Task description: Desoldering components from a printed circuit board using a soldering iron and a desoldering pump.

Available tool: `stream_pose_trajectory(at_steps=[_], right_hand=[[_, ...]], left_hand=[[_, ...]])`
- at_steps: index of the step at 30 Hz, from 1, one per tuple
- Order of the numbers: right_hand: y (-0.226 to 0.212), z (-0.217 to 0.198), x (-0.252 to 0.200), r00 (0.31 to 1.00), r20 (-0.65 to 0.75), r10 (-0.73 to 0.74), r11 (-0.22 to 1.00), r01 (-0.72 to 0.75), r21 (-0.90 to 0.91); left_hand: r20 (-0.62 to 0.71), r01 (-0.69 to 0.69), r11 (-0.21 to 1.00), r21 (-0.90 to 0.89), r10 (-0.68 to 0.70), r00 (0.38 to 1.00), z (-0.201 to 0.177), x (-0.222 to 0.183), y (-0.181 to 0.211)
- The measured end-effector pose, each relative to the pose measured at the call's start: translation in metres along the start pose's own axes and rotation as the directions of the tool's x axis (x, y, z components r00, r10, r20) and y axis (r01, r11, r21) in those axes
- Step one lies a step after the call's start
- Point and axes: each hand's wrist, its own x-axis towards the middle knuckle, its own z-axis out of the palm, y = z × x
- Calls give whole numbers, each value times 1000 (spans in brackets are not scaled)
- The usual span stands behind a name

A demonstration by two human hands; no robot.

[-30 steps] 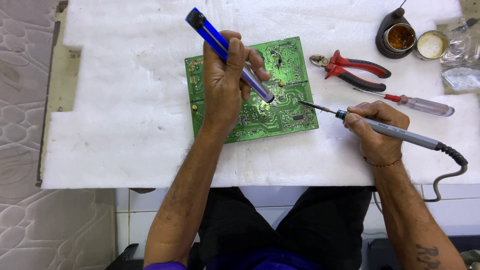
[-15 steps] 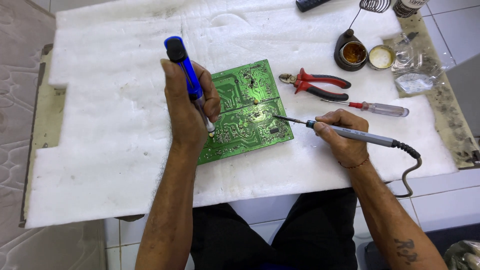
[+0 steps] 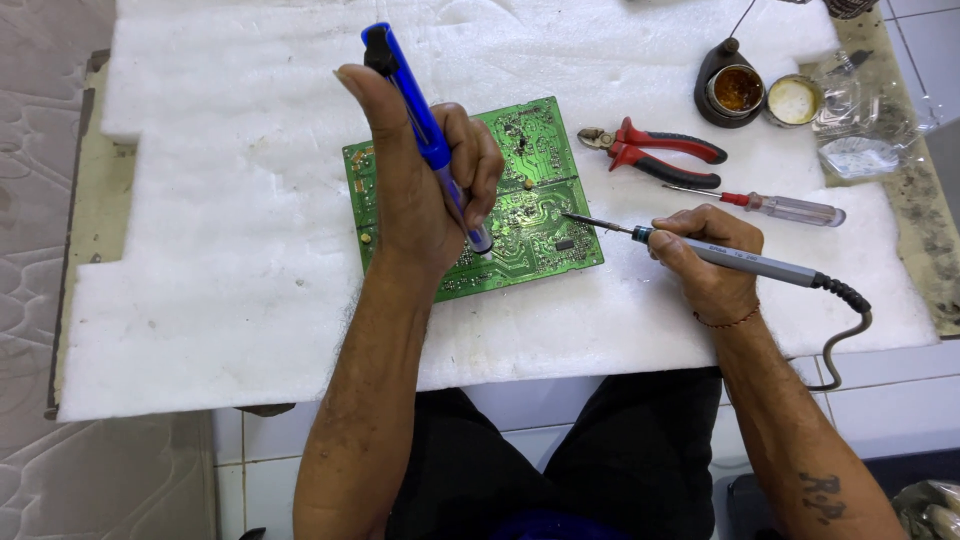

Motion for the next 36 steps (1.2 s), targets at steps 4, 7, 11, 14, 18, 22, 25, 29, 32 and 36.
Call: stream_pose_trajectory(at_steps=[4, 7, 11, 14, 18, 22, 25, 29, 32, 36], right_hand=[[2, 0, 0, 1000, 12, -16, 999, 15, 41], [3, 0, -1, 1000, 5, -1, 999, 1, 35], [1, 1, -1, 1000, 20, -21, 998, 20, 59], [0, 1, -1, 999, 19, -29, 998, 27, 64], [0, 2, -1, 1000, 15, -3, 998, 2, 66], [3, 2, 0, 1000, 16, -9, 997, 8, 73], [5, 1, -2, 999, 17, -34, 998, 33, 61], [3, 0, -2, 998, 25, -50, 998, 49, 24], [3, 1, -2, 999, 21, -42, 997, 40, 59], [8, 1, -3, 1000, 8, -1, 992, 0, 125]], left_hand=[[5, -58, 996, -73, 59, 998, -6, 6, -8], [10, -199, 975, -102, 201, 979, -16, 13, -23], [20, -200, 969, -144, 205, 979, -16, 14, -28], [-49, -192, 964, -184, 186, 981, -5, 14, -22], [-173, -195, 965, -177, 165, 971, 6, 15, -20], [-30, -343, 930, -133, 342, 939, -10, 24, -47], [-43, -439, 881, -178, 438, 898, -16, 30, -69], [-110, -458, 881, -119, 446, 888, -22, 34, -90], [-149, -466, 878, -110, 449, 881, -26, 42, -100], [-120, -421, 906, 42, 423, 898, -32, 43, -101]])
